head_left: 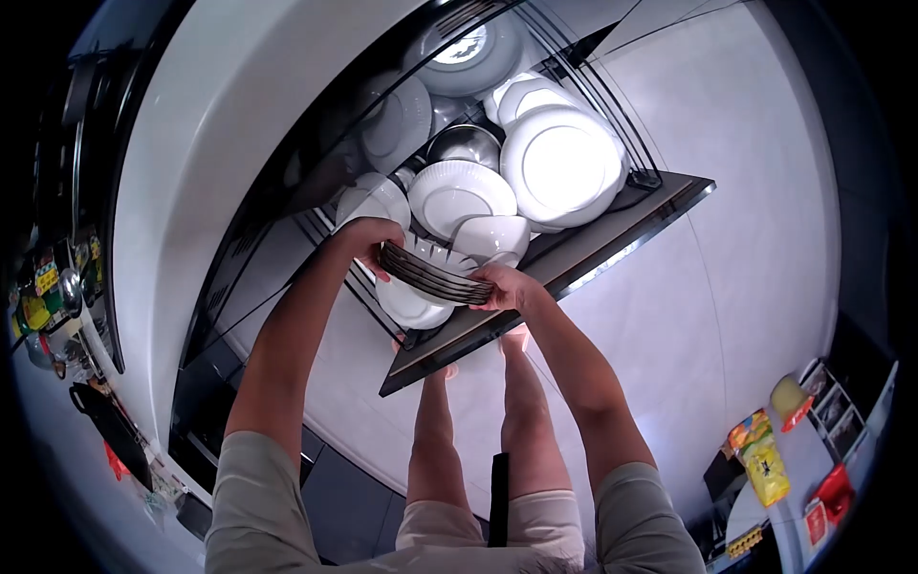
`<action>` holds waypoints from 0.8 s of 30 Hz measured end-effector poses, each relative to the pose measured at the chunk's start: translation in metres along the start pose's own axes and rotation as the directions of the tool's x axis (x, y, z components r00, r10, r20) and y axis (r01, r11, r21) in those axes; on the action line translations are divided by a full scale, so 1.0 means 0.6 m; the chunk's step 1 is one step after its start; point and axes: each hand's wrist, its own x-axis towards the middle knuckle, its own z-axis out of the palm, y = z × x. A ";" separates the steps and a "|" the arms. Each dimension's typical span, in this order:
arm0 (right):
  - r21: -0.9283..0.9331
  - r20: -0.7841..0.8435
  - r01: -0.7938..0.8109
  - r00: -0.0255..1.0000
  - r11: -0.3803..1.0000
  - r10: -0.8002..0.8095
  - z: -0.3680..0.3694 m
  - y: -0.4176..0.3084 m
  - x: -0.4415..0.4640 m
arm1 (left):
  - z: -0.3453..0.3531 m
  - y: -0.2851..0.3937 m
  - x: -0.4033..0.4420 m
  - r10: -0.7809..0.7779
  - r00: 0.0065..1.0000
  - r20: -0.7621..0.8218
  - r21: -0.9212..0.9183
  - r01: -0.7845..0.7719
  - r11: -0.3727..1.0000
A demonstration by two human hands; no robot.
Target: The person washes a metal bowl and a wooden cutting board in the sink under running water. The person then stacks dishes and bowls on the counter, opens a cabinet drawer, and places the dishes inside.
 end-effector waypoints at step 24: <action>0.197 0.172 -0.322 0.941 0.926 0.291 -0.074 -0.020 0.037 | 0.017 0.089 0.099 -0.058 0.992 -0.110 0.163 0.076 0.984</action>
